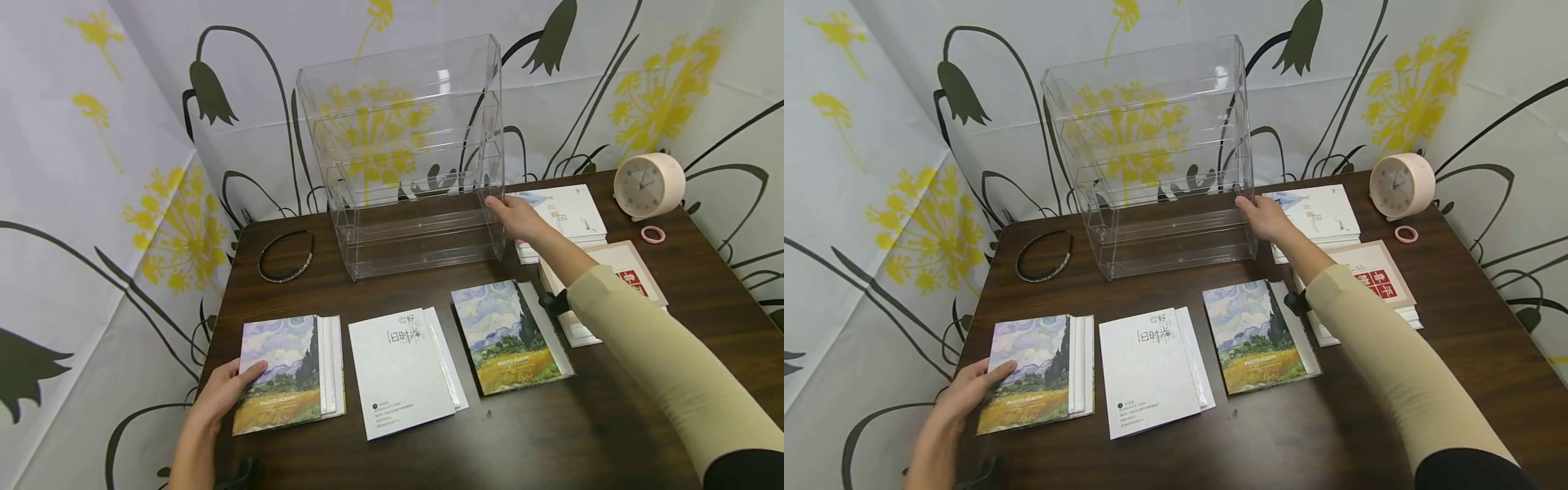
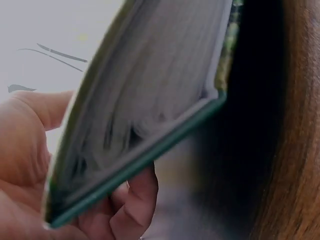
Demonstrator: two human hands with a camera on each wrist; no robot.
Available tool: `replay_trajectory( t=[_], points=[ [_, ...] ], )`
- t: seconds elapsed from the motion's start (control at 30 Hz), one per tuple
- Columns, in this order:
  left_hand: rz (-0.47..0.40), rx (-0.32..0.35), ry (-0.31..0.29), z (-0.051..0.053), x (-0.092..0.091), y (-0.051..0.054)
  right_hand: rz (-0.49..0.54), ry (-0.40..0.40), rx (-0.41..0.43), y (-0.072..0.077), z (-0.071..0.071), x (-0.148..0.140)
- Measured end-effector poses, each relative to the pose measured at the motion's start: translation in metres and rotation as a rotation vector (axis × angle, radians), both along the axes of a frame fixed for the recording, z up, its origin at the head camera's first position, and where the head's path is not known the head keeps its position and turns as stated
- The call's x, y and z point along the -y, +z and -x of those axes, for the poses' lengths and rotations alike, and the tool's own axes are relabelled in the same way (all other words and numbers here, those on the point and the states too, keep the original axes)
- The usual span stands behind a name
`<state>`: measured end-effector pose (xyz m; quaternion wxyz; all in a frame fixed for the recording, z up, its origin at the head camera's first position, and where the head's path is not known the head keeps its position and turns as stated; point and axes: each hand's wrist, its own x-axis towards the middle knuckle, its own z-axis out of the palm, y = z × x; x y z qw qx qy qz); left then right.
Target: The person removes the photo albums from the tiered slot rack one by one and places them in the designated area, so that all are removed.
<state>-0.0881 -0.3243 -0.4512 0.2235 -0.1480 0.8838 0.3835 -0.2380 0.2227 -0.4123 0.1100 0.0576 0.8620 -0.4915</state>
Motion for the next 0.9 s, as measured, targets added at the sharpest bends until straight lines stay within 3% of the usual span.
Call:
replay_trajectory(
  t=[0.23, 0.5, 0.9],
  points=[
    [0.068, -0.073, 0.019, -0.001, 0.002, -0.008, 0.034, 0.005, 0.023, 0.000, 0.000, 0.000],
    [0.076, -0.160, 0.039, -0.002, -0.001, -0.015, 0.084, -0.001, 0.052, 0.000, -0.001, -0.001],
    [0.127, -0.163, 0.082, -0.003, -0.001, -0.016, 0.118, -0.012, 0.042, -0.001, 0.001, -0.003]
  ],
)
